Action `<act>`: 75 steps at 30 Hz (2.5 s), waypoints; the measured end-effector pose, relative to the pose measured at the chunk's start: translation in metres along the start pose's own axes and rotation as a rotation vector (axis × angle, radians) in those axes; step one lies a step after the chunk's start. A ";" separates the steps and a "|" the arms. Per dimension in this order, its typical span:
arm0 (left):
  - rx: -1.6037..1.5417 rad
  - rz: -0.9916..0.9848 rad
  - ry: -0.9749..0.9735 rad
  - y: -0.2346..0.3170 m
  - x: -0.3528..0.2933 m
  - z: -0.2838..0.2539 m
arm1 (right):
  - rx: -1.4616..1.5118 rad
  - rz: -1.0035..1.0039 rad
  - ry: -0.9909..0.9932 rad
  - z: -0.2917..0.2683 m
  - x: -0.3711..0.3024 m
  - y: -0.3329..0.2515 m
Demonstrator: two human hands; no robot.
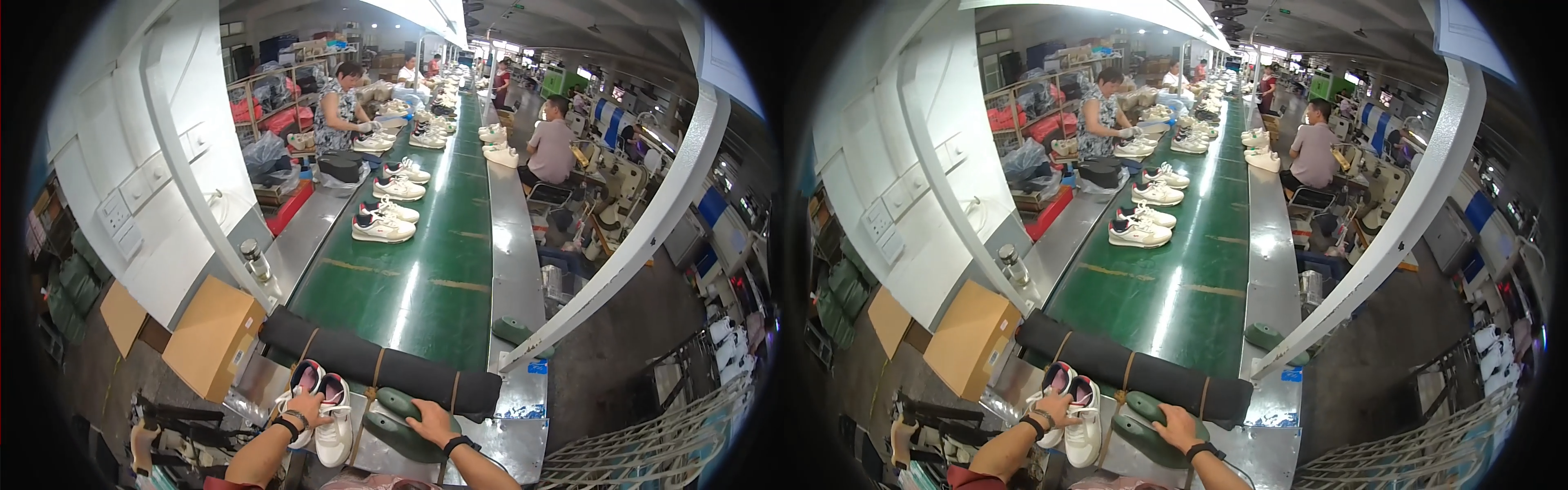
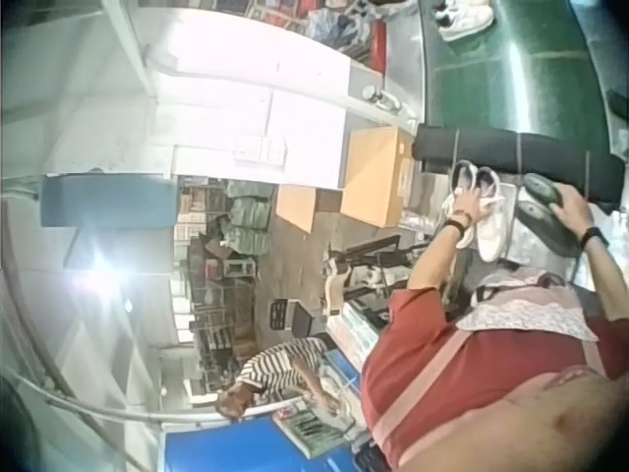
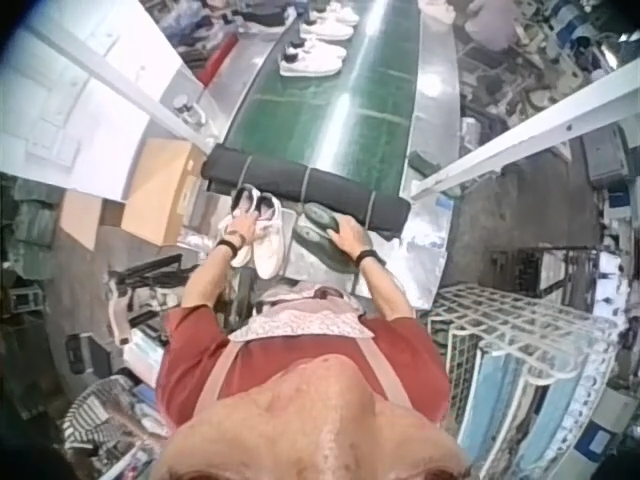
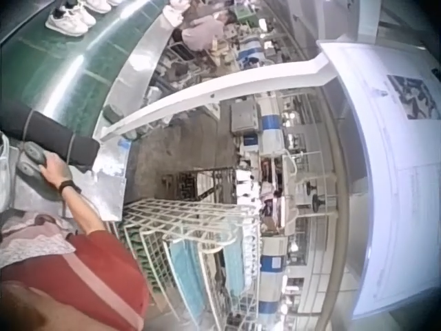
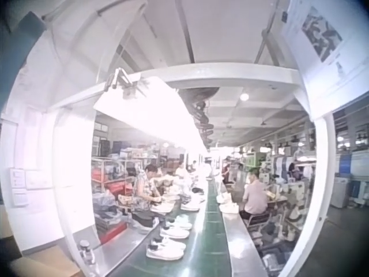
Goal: Insert shoe lasts into partially assembled shoes and move them between workstations on a factory floor.
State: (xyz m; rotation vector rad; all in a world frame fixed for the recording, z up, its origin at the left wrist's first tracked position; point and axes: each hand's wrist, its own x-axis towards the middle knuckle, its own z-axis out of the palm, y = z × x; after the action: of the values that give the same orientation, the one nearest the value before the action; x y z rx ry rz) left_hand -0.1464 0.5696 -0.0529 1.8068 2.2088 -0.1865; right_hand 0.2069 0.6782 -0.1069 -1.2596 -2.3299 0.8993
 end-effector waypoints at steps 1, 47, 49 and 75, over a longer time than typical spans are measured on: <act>-0.001 0.010 -0.101 -0.007 0.005 0.004 | -0.010 -0.020 -0.026 0.005 0.004 -0.009; -1.346 0.208 -0.751 0.197 -0.104 0.125 | 1.172 0.963 0.845 0.072 -0.275 -0.099; -1.351 0.301 -0.807 0.237 -0.149 0.120 | 1.254 0.935 0.897 0.054 -0.335 -0.098; 0.277 1.393 -1.088 0.787 -0.641 0.413 | 0.975 1.561 2.096 0.099 -1.057 0.053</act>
State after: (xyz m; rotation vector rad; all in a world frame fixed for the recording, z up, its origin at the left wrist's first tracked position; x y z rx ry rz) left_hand 0.7903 0.0190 -0.1963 2.1171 0.0609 -0.8649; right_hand 0.7630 -0.2211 -0.2165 -1.6249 0.7749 0.2402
